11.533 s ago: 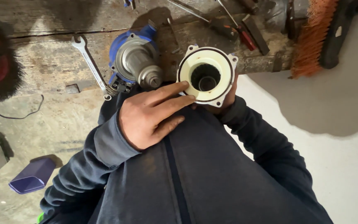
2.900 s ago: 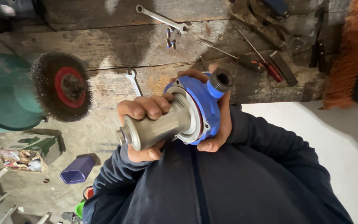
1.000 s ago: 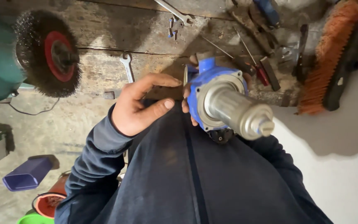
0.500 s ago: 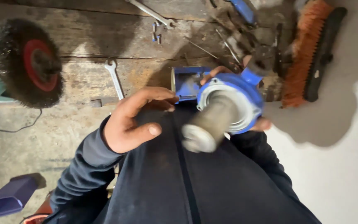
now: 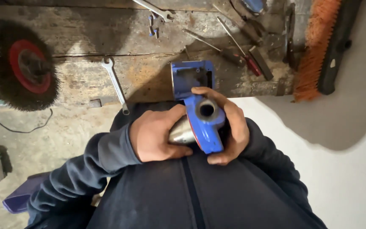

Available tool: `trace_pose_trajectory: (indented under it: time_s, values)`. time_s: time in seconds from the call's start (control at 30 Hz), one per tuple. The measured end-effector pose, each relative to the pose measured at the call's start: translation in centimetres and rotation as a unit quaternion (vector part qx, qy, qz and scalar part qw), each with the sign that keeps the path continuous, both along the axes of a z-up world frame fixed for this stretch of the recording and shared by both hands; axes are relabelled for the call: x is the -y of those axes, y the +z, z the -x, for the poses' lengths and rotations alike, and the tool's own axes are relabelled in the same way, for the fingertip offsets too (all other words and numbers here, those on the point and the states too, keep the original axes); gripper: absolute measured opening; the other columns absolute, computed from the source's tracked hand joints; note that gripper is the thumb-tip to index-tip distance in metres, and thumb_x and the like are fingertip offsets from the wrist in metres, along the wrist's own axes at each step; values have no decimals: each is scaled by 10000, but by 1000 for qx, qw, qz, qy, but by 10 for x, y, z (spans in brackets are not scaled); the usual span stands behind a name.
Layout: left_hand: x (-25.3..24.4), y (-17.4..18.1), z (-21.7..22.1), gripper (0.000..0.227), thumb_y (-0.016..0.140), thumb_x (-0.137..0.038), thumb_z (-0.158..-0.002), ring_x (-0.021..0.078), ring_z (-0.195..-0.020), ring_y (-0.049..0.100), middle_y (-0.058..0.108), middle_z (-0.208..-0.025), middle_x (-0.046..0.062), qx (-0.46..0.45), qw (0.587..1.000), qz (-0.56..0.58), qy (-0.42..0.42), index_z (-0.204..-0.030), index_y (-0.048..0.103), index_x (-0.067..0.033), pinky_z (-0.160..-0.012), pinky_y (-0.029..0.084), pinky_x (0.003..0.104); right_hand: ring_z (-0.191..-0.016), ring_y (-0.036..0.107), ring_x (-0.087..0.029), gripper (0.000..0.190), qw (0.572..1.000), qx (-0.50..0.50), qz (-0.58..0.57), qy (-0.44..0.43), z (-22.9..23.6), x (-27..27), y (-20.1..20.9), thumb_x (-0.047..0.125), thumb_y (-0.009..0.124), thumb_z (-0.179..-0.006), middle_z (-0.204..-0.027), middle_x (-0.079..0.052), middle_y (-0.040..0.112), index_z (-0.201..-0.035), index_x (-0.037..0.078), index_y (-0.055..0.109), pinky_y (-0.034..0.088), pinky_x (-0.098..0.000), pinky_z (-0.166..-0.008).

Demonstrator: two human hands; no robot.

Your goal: The person uses an Allen key to tighten screws on a blue mechanical housing, then removes a cylindrical metal component. They insert the metal part into the housing, rotate it to check alignment, and use a screwdriver to adjust a white circular component inside the housing.

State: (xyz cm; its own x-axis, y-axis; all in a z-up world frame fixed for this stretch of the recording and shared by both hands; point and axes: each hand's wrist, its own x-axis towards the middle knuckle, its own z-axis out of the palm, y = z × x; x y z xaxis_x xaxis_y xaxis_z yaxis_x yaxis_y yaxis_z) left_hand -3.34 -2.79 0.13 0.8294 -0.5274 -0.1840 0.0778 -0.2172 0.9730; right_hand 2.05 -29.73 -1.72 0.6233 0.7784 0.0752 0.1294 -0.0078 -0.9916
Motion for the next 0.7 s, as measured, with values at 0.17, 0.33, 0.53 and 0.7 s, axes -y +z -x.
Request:
trace_pose_trajectory:
  time_s: [0.17,0.33,0.53,0.7]
  values:
    - [5,18,5,718,864,-300,-689,370,-869,713,725,-997,153,54,998,-38,24,-1299,554,-83,-706,568,433,-1549,362,-435,1317,996,45,-15,71,-6,9,-1,476,1007,-600,-1637,-271,315,-1645,237,242,337,-537,-1257]
    - [14,32,6,717,861,-267,-660,348,-769,687,686,-923,131,127,986,-105,38,-1278,570,-47,-601,534,436,-1456,360,-522,1204,982,143,-83,96,-8,19,-16,521,951,-691,-1591,-254,317,-1640,282,251,309,-684,-1199]
    - [16,38,5,756,856,-250,-619,291,-754,671,659,-899,100,207,966,-147,49,-1282,577,-15,-601,530,409,-1354,470,-551,489,986,119,-115,-10,3,26,-39,406,451,-1052,-1510,-171,461,-1529,301,452,443,-767,-1098]
    - [17,37,6,765,854,-245,-597,288,-773,677,674,-950,103,209,967,-130,59,-1274,577,-20,-607,534,396,-1471,437,-448,487,955,170,-239,-42,9,15,-42,365,447,-1057,-1593,-161,447,-1538,285,421,459,-646,-1189]
